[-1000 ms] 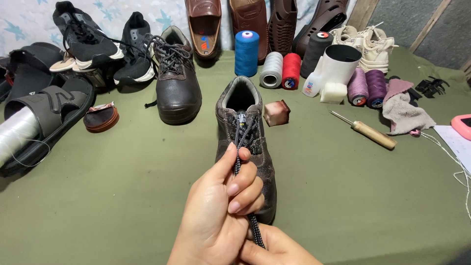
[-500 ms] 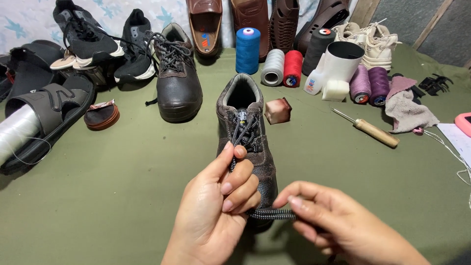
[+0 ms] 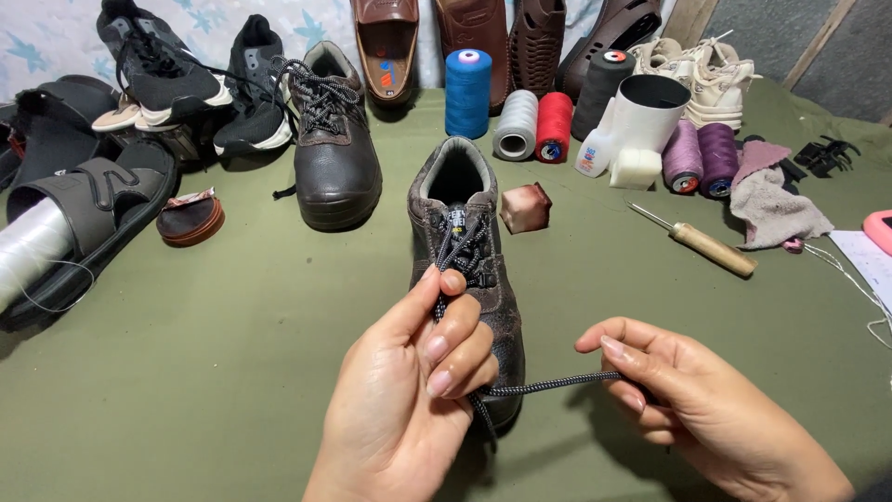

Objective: Tying the laces of a work boot and then polishing a brown leather loafer with a sponge.

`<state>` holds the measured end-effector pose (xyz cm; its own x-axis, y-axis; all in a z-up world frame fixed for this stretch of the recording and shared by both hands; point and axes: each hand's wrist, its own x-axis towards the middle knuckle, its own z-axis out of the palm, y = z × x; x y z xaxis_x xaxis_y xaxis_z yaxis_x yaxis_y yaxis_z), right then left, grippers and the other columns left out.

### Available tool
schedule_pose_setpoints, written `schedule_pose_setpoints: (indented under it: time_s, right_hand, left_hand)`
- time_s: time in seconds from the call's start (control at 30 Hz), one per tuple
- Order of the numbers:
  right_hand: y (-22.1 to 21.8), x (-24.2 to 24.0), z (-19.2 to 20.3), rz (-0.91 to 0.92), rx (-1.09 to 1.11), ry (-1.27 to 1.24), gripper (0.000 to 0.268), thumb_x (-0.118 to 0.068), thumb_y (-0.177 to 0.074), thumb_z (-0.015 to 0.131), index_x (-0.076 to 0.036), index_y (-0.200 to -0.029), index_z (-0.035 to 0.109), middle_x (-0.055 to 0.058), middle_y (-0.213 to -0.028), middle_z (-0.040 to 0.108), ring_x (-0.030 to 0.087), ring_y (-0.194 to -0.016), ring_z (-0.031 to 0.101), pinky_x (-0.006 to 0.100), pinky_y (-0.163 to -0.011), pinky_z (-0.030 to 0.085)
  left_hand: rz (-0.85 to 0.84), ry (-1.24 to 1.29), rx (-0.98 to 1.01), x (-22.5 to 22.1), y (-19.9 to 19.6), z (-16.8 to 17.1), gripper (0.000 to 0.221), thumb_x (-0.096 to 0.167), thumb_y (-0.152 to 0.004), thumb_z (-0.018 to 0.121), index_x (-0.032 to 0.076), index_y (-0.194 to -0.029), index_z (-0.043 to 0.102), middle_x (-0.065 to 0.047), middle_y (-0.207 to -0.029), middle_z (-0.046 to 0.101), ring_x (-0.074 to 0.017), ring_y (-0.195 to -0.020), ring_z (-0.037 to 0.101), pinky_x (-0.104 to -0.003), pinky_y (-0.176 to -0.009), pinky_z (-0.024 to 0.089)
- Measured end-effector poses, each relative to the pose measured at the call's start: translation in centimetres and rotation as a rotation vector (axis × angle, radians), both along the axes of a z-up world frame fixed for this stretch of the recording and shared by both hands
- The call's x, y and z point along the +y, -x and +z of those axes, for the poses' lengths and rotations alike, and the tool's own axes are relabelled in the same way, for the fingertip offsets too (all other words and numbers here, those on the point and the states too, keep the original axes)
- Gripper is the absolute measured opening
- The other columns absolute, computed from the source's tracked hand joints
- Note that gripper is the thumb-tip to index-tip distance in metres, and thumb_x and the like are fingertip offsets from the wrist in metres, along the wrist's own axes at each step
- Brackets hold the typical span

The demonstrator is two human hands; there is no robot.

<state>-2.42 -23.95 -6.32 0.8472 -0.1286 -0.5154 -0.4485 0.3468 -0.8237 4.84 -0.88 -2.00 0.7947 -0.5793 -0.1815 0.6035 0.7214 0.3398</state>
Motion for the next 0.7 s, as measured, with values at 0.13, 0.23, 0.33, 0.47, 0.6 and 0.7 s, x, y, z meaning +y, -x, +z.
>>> schedule_pose_setpoints:
  time_s: [0.13, 0.23, 0.33, 0.47, 0.6, 0.7]
  right_hand:
    - [-0.4, -0.4, -0.5, -0.038, 0.0, 0.036, 0.025, -0.02, -0.103, 0.06, -0.002, -0.115, 0.071, 0.009, -0.063, 0.03, 0.011, -0.048, 0.01, 0.028, -0.043, 0.002]
    - [-1.0, -0.3, -0.9, -0.092, -0.004, 0.107, 0.022, -0.016, -0.102, 0.062, -0.002, -0.116, 0.072, 0.01, -0.073, 0.042, 0.015, -0.062, 0.031, 0.029, -0.052, 0.019]
    - [-1.7, 2.1, 1.8, -0.136, 0.017, 0.266, 0.024, -0.012, -0.099, 0.064, 0.0, -0.117, 0.075, 0.013, -0.101, 0.067, 0.02, -0.093, 0.059, 0.033, -0.074, 0.039]
    - [-2.3, 4.1, 3.2, -0.053, -0.039, 0.485, 0.03, -0.019, -0.093, 0.065, -0.003, -0.113, 0.082, 0.008, -0.111, 0.08, 0.014, -0.107, 0.066, 0.028, -0.097, 0.044]
    - [-3.8, 5.4, 2.4, 0.021, -0.115, 0.468, 0.032, -0.023, -0.096, 0.063, -0.004, -0.106, 0.087, 0.004, -0.106, 0.085, 0.015, -0.102, 0.07, 0.031, -0.09, 0.045]
    - [-5.2, 7.0, 2.5, 0.071, -0.214, 0.171, 0.042, -0.023, -0.1, 0.057, 0.01, -0.11, 0.082, 0.022, -0.086, 0.08, 0.024, -0.076, 0.067, 0.034, -0.07, 0.048]
  left_hand:
    - [-0.003, -0.013, -0.013, 0.1, 0.0, 0.2, 0.022, 0.024, -0.111, 0.048, 0.01, -0.094, 0.051, 0.003, -0.058, 0.03, -0.0082, -0.043, 0.024, -0.026, -0.044, 0.02]
    - [0.011, -0.036, -0.002, 0.0, 0.1, 0.3, 0.022, 0.023, -0.111, 0.048, 0.009, -0.094, 0.051, 0.003, -0.058, 0.029, -0.0085, -0.043, 0.023, -0.027, -0.044, 0.02]
    - [0.005, -0.033, -0.004, 0.1, 0.1, 0.3, 0.022, 0.024, -0.111, 0.048, 0.009, -0.095, 0.051, 0.003, -0.057, 0.029, -0.0082, -0.043, 0.023, -0.026, -0.044, 0.02]
    - [0.004, -0.06, -0.015, 0.1, 0.1, 0.4, 0.022, 0.023, -0.111, 0.048, 0.01, -0.093, 0.05, 0.004, -0.057, 0.028, -0.0082, -0.043, 0.023, -0.026, -0.044, 0.02]
    - [-0.004, -0.059, -0.034, -0.3, 0.1, 0.0, 0.021, 0.023, -0.11, 0.048, 0.009, -0.094, 0.051, 0.003, -0.056, 0.03, -0.0081, -0.043, 0.024, -0.026, -0.045, 0.02]
    - [-0.012, -0.044, -0.042, -0.6, 0.0, -0.4, 0.022, 0.026, -0.11, 0.048, 0.009, -0.097, 0.053, 0.003, -0.054, 0.031, -0.0066, -0.038, 0.025, -0.024, -0.042, 0.02]
